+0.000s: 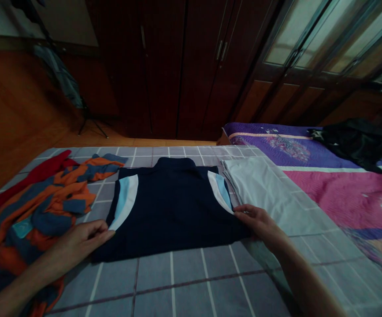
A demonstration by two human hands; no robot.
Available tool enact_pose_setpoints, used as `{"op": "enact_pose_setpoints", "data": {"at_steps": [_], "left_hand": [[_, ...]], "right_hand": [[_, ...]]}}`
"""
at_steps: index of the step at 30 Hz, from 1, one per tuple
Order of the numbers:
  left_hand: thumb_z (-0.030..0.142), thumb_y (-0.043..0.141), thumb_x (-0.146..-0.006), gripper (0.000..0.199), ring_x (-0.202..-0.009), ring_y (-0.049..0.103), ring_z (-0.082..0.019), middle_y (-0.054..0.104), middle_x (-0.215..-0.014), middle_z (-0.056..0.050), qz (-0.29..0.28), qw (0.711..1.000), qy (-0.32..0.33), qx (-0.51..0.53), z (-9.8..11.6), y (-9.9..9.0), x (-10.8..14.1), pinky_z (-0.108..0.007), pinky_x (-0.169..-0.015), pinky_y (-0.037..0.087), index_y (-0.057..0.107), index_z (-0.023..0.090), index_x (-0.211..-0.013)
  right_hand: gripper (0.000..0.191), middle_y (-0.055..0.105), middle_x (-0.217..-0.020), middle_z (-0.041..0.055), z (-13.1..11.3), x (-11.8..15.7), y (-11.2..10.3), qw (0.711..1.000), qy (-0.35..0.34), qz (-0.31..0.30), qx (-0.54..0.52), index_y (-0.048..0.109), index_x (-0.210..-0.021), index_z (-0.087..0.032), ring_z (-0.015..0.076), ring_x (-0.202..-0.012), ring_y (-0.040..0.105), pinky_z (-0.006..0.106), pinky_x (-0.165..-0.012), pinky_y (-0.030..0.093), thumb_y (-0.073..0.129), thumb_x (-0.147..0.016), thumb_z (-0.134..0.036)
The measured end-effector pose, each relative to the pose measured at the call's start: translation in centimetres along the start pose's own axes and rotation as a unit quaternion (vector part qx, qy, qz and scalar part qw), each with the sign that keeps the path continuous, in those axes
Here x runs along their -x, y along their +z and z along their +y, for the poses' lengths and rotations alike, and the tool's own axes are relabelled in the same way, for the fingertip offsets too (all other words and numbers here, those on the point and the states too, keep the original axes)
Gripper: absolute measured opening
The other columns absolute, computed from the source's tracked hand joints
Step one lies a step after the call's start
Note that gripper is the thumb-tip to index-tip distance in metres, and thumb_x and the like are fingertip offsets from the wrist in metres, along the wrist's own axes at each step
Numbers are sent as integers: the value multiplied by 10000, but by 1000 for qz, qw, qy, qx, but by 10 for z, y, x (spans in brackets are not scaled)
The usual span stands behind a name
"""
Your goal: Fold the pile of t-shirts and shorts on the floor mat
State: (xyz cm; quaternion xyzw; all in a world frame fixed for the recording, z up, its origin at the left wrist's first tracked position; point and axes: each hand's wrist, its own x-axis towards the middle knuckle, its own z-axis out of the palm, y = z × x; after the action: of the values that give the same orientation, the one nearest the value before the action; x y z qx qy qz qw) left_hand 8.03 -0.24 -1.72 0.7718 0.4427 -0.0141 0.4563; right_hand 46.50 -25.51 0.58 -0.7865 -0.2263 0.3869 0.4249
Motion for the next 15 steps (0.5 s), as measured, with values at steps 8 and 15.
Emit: {"op": "enact_pose_setpoints", "data": {"at_steps": [8, 15], "left_hand": [[564, 625, -690, 422, -378, 332, -67, 387, -465, 101, -15, 987, -14, 161, -1, -4, 0, -183, -389, 217, 400, 207, -699], [286, 611, -719, 393, -498, 482, -86, 504, -667, 81, -138, 980, 5, 144, 22, -13, 23, -184, -442, 389, 434, 209, -1061]], "right_hand": [[420, 670, -673, 44, 15, -12, -3, 990, -77, 96, 70, 664, -844, -169, 205, -617, 626, 278, -526, 463, 675, -600, -512], [499, 540, -549, -37, 11, 1, -5, 992, -67, 37, 103, 620, -993, -158, 110, -434, 454, 234, -407, 324, 666, -617, -484]]}}
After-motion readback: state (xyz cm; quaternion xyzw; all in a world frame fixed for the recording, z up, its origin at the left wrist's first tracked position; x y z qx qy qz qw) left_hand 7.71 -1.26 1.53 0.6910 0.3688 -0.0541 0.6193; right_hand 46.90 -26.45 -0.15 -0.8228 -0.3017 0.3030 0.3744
